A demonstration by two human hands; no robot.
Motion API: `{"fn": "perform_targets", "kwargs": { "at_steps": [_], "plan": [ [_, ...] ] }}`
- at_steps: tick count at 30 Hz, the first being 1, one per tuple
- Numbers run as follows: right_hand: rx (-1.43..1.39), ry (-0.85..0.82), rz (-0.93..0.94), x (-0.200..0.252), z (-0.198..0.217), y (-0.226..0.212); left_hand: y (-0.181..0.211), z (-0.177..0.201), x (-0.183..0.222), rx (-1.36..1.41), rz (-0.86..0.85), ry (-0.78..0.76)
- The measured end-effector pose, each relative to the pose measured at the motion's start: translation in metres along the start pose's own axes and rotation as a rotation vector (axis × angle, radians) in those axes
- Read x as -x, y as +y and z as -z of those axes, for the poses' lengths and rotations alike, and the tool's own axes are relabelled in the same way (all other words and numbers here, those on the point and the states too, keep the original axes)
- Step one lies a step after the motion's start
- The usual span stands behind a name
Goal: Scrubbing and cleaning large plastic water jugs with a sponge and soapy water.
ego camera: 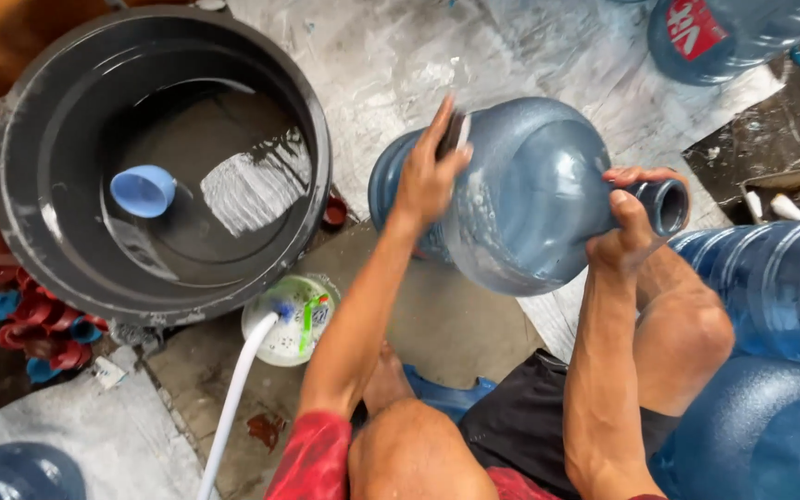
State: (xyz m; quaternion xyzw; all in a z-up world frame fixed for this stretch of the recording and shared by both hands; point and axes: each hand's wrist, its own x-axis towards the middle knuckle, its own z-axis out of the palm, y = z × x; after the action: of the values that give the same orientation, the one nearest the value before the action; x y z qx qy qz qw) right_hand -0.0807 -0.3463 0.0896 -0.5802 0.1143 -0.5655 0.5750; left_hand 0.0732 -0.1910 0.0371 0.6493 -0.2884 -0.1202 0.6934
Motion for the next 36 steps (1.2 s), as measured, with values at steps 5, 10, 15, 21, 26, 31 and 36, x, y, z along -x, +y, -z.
{"fn": "perform_targets", "kwargs": {
  "at_steps": [5,10,15,21,26,31,36],
  "plan": [
    [-0.009,0.073,-0.196,-0.02,-0.004,-0.013,0.056,-0.029,0.059,-0.228,-0.059,0.012],
    [-0.232,-0.133,-0.352,-0.018,0.029,0.0,0.043,-0.029,0.056,-0.407,-0.324,0.08],
    [-0.08,-0.067,-0.238,-0.006,0.01,-0.01,0.035,-0.015,-0.009,-0.456,-0.072,-0.024],
    [-0.347,-0.192,-0.372,-0.024,0.045,0.01,0.076,-0.044,0.098,-0.551,-0.401,-0.048],
    [-0.186,-0.251,-0.218,-0.003,0.015,-0.006,0.055,-0.031,-0.004,-0.744,-0.005,-0.068],
    [-0.109,-0.115,-0.241,-0.024,0.008,0.009,0.084,-0.041,0.074,-0.838,-0.249,-0.156],
    [-0.157,-0.433,-0.221,-0.004,-0.001,-0.014,0.056,-0.011,-0.043,-0.678,0.058,-0.178]
  ]
}}
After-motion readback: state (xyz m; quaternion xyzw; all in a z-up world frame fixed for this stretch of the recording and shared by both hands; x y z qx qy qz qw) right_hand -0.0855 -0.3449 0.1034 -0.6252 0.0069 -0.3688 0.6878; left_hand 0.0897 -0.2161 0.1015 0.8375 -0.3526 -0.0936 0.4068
